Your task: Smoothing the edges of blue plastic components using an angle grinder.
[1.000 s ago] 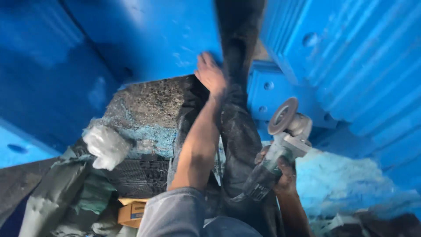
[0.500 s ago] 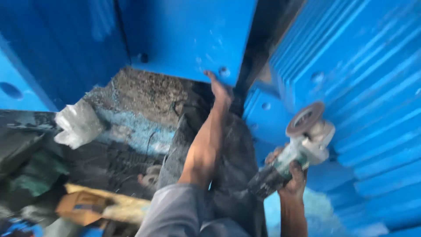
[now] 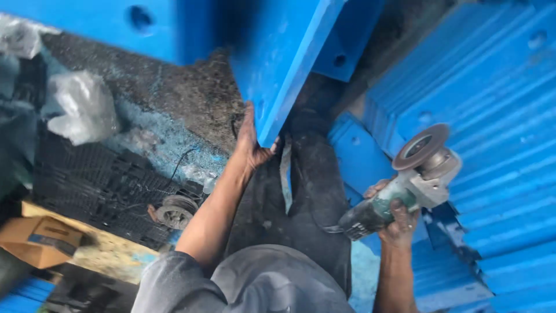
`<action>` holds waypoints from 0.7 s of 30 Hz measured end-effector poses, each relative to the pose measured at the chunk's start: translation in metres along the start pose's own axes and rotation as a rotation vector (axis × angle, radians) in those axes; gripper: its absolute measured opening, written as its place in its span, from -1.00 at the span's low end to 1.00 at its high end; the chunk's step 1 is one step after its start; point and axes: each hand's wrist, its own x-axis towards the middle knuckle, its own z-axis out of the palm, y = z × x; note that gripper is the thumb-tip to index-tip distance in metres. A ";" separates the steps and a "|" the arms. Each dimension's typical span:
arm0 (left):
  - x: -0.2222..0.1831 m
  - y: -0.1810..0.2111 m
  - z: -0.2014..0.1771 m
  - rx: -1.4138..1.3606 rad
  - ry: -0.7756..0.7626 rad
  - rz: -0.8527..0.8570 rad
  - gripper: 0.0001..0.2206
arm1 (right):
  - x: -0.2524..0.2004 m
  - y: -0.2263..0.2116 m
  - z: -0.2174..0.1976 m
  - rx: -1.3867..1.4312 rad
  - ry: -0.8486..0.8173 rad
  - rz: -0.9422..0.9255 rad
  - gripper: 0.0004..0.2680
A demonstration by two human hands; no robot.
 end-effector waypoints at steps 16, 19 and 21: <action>-0.031 0.085 -0.003 -0.494 -0.274 0.127 -0.48 | 0.045 -0.058 0.192 -1.301 -0.267 -0.150 -0.47; -0.016 0.056 -0.008 -0.546 -0.203 0.269 -0.48 | 0.041 -0.057 0.233 -1.611 -0.413 -0.313 -0.42; -0.004 0.029 -0.013 0.096 0.387 0.667 -0.48 | 0.035 -0.053 0.263 -1.673 -0.501 -0.333 -0.44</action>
